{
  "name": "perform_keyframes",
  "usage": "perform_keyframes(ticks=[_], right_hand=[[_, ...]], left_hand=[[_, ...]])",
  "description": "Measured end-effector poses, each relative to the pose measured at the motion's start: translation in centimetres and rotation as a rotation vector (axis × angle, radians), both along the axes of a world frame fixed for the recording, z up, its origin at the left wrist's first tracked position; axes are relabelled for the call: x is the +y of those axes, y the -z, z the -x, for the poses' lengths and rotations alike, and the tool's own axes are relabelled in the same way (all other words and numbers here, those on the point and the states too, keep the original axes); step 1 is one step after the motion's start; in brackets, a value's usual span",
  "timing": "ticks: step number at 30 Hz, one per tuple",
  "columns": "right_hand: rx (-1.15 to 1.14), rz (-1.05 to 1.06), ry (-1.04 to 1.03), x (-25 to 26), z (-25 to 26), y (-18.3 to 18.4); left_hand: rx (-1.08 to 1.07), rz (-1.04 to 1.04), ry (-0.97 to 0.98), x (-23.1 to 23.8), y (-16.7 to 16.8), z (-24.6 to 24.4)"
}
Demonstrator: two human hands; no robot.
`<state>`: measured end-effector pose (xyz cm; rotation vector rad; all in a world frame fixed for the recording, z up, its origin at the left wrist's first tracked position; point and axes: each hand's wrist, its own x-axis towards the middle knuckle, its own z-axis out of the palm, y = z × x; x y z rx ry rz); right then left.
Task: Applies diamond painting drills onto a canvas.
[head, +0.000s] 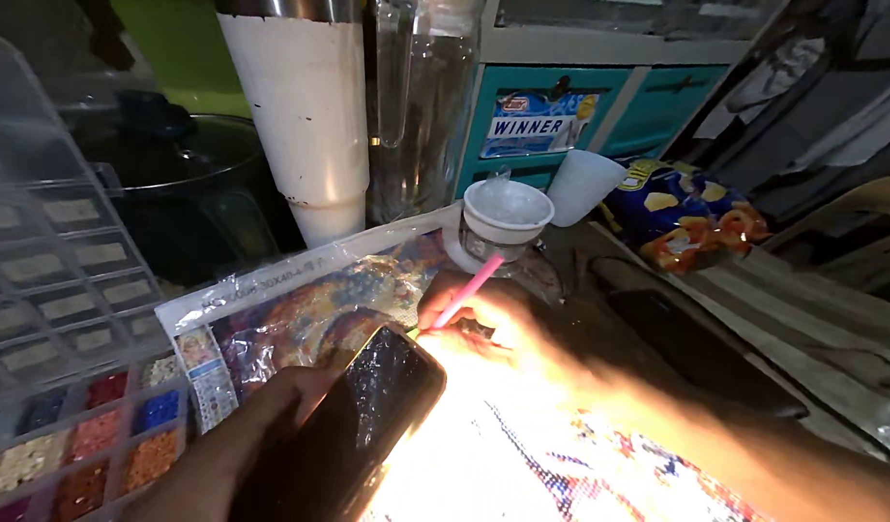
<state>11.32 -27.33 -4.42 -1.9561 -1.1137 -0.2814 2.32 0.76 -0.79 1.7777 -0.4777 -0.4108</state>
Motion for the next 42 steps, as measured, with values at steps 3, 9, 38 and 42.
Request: perform_keyframes(ticks=[3, 9, 38, 42], right_hand=[[0.032, 0.006, -0.017, -1.1, -0.6, 1.4], [0.002, 0.046, 0.006, -0.2, 0.2, -0.6], [0.105, 0.098, 0.055, -2.0, 7.4, -5.0], [0.183, 0.103, 0.041, -3.7, 10.2, -1.9]], left_hand=[[0.033, -0.025, -0.007, 0.2, 0.4, -0.2], [0.026, -0.054, 0.019, 0.4, 0.4, -0.2], [-0.027, -0.059, -0.031, 0.4, 0.2, 1.1], [-0.088, -0.155, 0.023, 0.2, 0.3, 0.7]])
